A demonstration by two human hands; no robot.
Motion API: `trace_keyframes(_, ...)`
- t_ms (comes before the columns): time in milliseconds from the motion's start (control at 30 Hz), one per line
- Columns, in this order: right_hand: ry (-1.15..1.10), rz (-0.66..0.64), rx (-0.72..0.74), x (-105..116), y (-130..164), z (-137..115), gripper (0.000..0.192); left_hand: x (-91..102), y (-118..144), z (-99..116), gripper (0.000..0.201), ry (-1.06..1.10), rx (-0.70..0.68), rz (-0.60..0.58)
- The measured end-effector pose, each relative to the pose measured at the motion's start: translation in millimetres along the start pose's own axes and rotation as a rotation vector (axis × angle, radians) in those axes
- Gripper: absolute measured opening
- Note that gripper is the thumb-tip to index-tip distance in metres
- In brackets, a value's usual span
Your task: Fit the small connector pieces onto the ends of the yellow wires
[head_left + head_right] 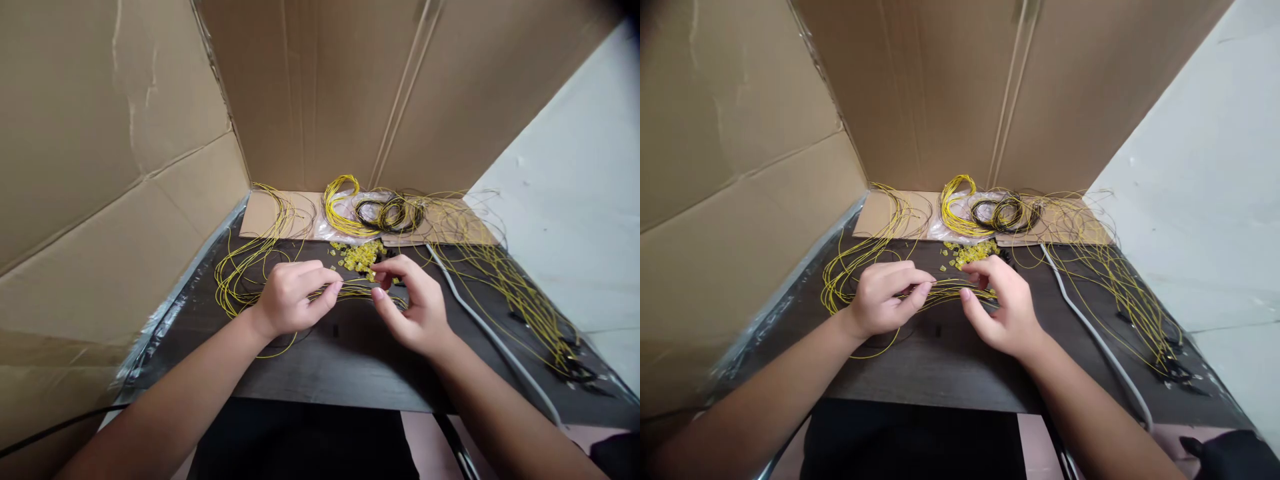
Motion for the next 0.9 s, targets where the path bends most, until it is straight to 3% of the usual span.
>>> trace_keyframes(233, 0.167, 0.022, 0.12, -3, -3, -3, 0.036, -2.2, 0, -4, 0.008, 0.024, 0.008, -0.03)
trace_keyframes(467, 0.148, 0.091, 0.06, 5, -2, 0, 0.01, -3.0, 3, -9, 0.006, 0.074, 0.072, -0.012)
trace_keyframes(733, 0.159, 0.057, 0.093, -1, -1, -1, 0.011, -7.3, 2, -12, 0.011, 0.168, 0.163, -0.028)
trace_keyframes(900, 0.192, 0.043, 0.1, -5, 1, 1, 0.013, -13.0, 2, -10, 0.008, 0.163, 0.125, -0.09)
Point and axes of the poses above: each hand's wrist, its own y-axis away from the middle knuckle, its own x-axis out of the back of the hand, z = x × y, the point moved 6 cm from there along -y, towards the middle knuckle
